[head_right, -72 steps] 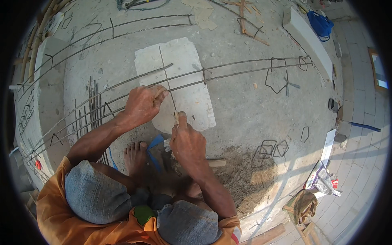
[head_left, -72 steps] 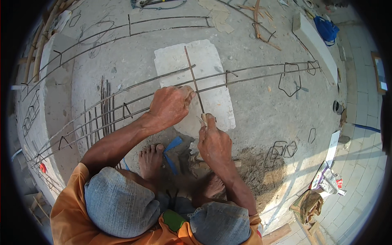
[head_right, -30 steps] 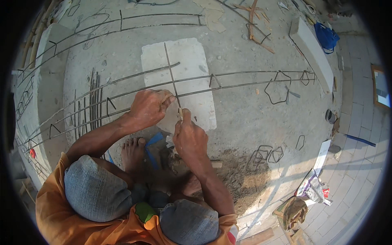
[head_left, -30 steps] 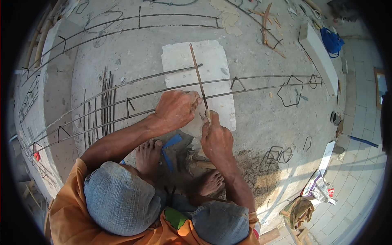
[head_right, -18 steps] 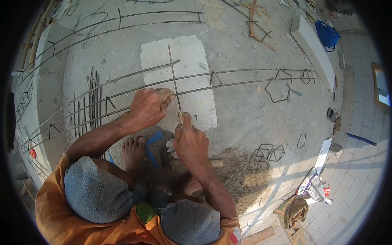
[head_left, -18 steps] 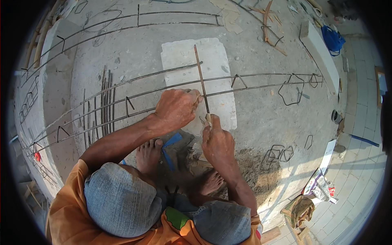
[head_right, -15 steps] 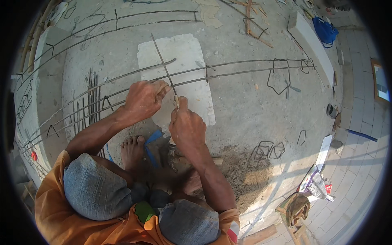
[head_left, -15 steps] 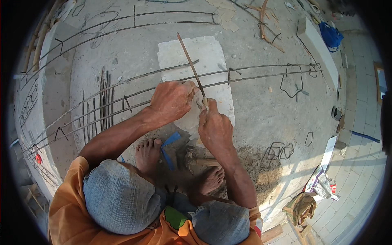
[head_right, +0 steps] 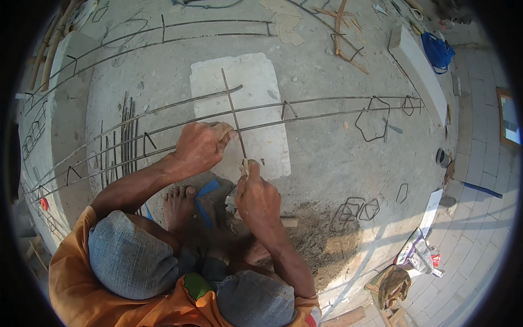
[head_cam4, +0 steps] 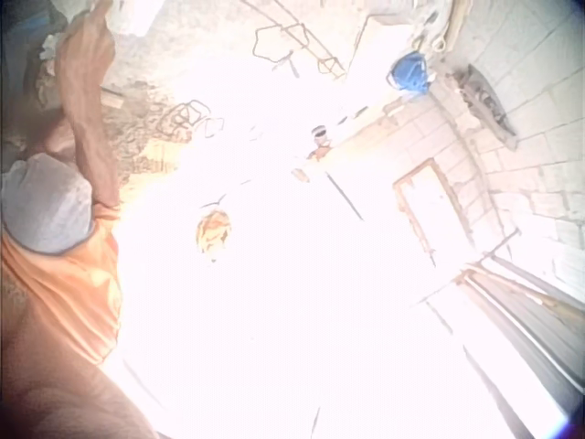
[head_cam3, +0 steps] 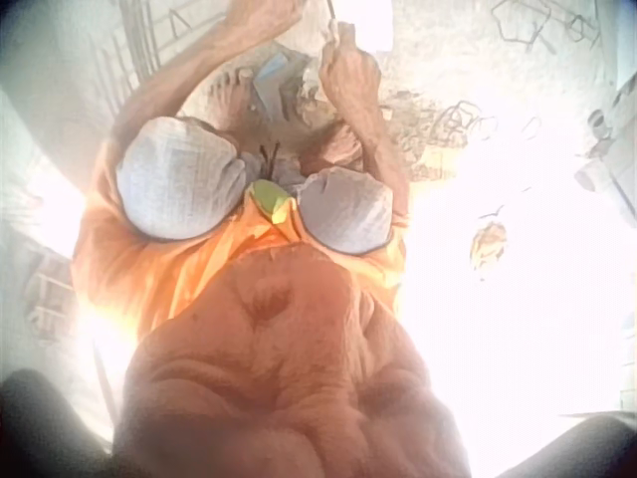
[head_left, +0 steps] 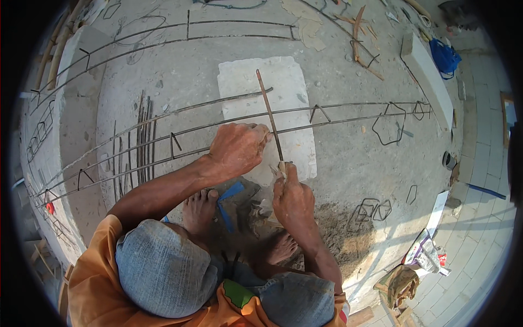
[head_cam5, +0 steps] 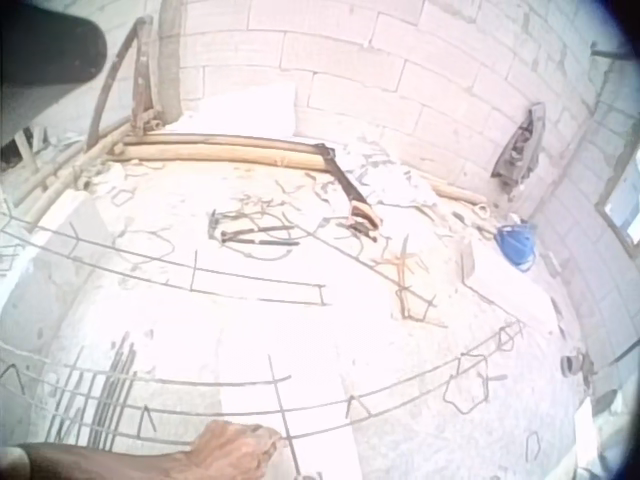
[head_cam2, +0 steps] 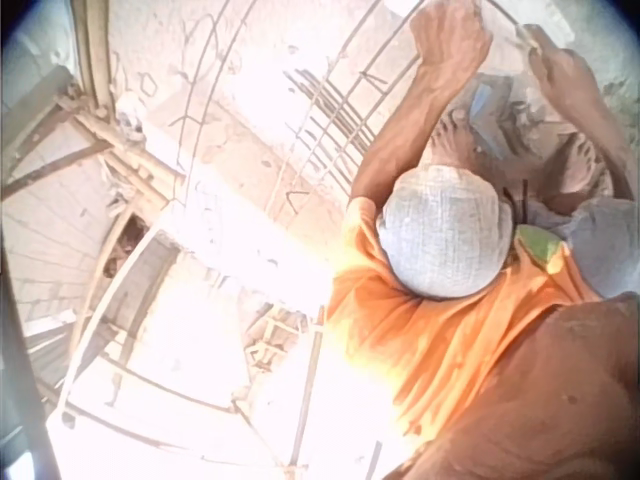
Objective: The person positions and ties metal rods to form a rebar cage using wire.
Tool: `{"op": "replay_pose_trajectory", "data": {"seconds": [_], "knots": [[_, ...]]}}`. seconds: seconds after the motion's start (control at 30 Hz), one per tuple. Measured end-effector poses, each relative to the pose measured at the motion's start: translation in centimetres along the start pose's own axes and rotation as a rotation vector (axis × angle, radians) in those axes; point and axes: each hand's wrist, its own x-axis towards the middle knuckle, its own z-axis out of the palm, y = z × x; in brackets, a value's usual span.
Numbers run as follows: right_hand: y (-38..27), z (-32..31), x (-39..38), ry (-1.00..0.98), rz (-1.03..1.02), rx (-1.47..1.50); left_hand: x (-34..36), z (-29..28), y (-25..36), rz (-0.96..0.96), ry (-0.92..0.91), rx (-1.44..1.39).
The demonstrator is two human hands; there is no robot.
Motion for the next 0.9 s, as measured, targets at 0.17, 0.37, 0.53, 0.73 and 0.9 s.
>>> {"op": "replay_pose_trajectory", "data": {"seconds": [0.17,0.37,0.53,0.73,0.9], "knots": [[-1.8,-0.3,2.4,-0.038,0.020,-0.054,0.0,-0.7,0.2,-0.084,-0.039,-0.015],[-1.3,-0.7,1.7,-0.048,0.042,-0.018,0.5,-0.8,0.8,-0.057,0.006,0.010],[-0.8,0.0,0.2,-0.049,0.019,-0.046,0.3,-0.9,0.1,-0.044,0.025,-0.013],[-1.4,0.1,2.2,-0.028,0.018,-0.031,1.2,-1.0,0.3,-0.069,0.014,0.075],[-1.2,-0.4,-0.2,-0.031,0.042,-0.057,0.5,-0.5,0.2,-0.015,0.046,0.030]]}}
